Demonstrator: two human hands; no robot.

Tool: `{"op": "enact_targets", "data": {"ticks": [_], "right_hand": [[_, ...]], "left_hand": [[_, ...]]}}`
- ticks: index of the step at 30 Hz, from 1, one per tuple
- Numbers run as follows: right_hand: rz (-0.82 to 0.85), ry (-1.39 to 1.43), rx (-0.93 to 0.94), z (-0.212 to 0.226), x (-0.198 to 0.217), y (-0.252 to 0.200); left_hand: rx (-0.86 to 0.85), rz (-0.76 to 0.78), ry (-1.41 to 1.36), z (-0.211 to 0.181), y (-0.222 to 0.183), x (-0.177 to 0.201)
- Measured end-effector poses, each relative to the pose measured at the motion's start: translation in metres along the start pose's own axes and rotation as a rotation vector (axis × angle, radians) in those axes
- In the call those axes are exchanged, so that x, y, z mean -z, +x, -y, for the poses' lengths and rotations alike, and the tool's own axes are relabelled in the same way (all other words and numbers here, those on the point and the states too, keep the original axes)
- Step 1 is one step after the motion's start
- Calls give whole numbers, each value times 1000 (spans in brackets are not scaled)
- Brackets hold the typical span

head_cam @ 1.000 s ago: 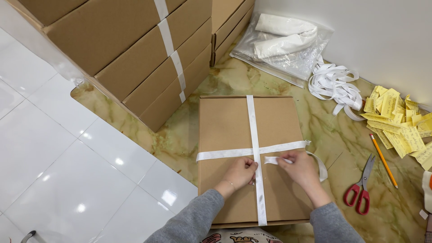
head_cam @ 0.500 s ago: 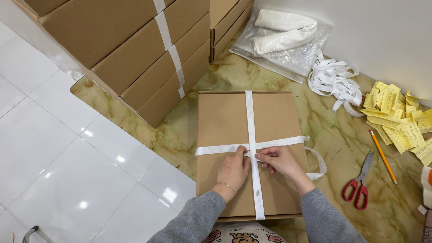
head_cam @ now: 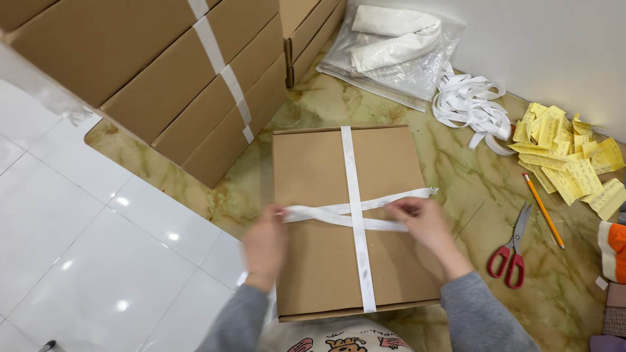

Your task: The person ties a white ribbon around a cardboard box, forming a cross pattern and securing it with a bow. They then place a yellow sticky note on the box and write on it with a pencil.

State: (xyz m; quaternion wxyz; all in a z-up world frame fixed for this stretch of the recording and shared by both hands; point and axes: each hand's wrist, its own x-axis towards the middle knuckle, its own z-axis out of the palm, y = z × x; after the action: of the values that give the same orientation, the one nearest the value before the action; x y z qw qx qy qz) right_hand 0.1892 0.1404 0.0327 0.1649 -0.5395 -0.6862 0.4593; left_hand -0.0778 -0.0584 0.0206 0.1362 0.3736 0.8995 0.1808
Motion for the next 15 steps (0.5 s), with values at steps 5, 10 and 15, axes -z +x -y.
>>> {"op": "enact_targets", "data": {"ticks": [5,10,15], "right_hand": [[-399,-51,-181,-53,52,21],[-218,117,-569,-52,52,34],[-246,444,-643,-54,18,51]], "left_hand": [[333,33,-168,77,-2,26],[428,81,-492,70,-14,14],[366,-41,-611,79,-4,-5]]}}
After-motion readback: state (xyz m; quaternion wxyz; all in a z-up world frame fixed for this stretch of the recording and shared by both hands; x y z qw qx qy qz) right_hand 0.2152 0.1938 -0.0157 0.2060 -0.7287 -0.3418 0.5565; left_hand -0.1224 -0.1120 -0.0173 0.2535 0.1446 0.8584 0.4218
